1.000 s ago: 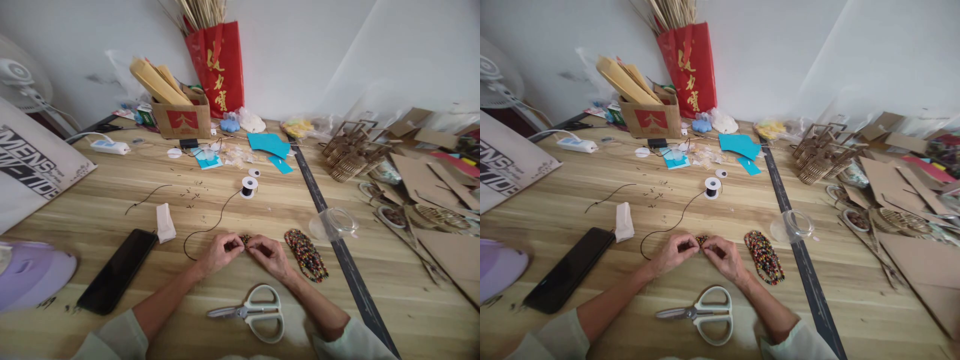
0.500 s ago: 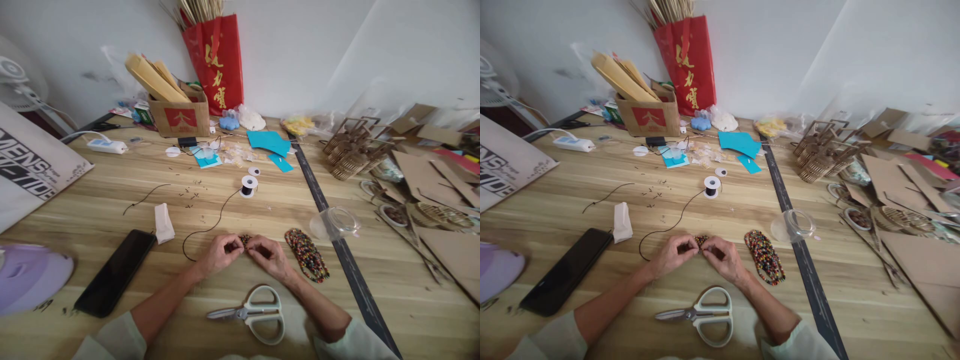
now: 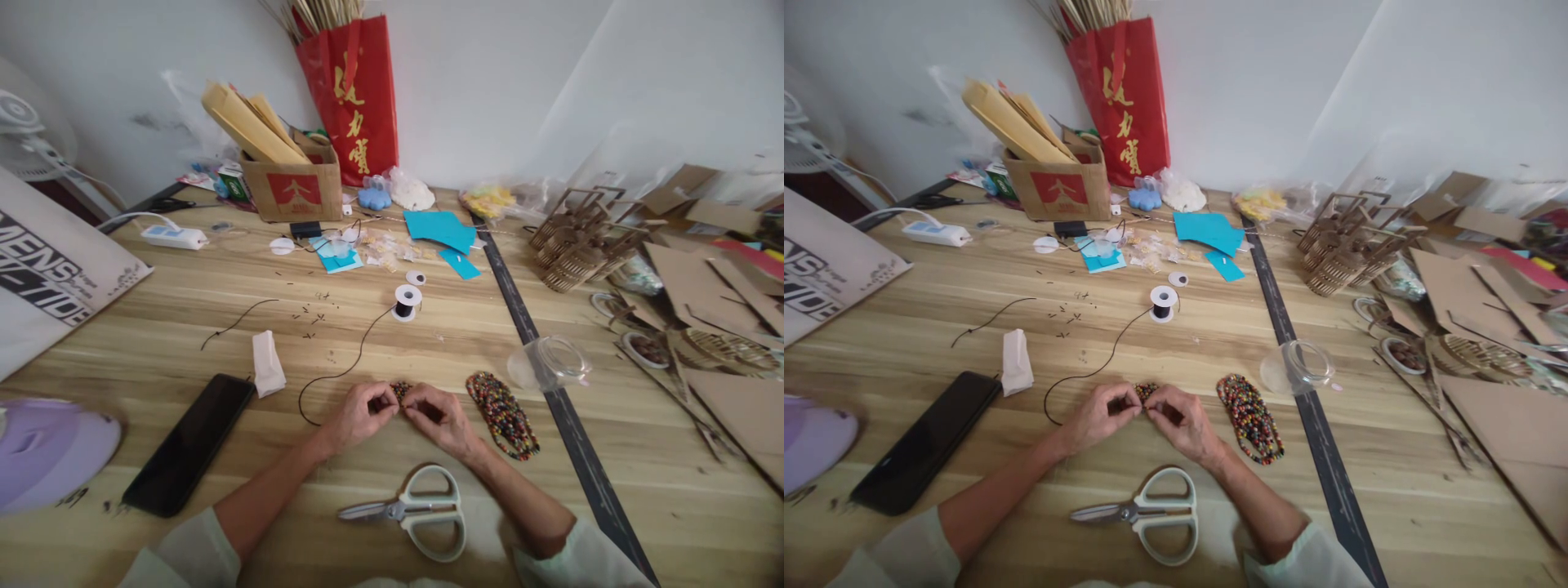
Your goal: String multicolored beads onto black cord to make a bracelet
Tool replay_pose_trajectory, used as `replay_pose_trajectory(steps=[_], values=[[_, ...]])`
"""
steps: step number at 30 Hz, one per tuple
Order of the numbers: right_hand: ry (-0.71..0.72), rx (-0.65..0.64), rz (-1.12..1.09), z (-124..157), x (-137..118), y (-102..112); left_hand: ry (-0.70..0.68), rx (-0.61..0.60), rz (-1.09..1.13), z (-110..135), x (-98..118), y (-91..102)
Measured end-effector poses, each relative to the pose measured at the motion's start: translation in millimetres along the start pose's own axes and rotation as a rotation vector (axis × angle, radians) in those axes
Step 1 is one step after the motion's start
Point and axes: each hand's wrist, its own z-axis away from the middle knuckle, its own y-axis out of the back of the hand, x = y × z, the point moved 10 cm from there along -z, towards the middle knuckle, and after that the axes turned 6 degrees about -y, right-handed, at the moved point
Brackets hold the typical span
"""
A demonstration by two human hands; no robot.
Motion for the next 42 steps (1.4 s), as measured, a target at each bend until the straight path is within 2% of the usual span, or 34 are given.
replay_pose_trajectory(steps=[18,42], values=[[-0.035,-0.009,0.004,-1.2,3.2,-1.8,0.015,-0.049,-0.036,-0.6,-0.5,-2.5],[-0.029,-0.038,0.020,-0.4,5.7,-5.1,0.009,-0.044,-0.032,-1.0,-0.9,-2.7]])
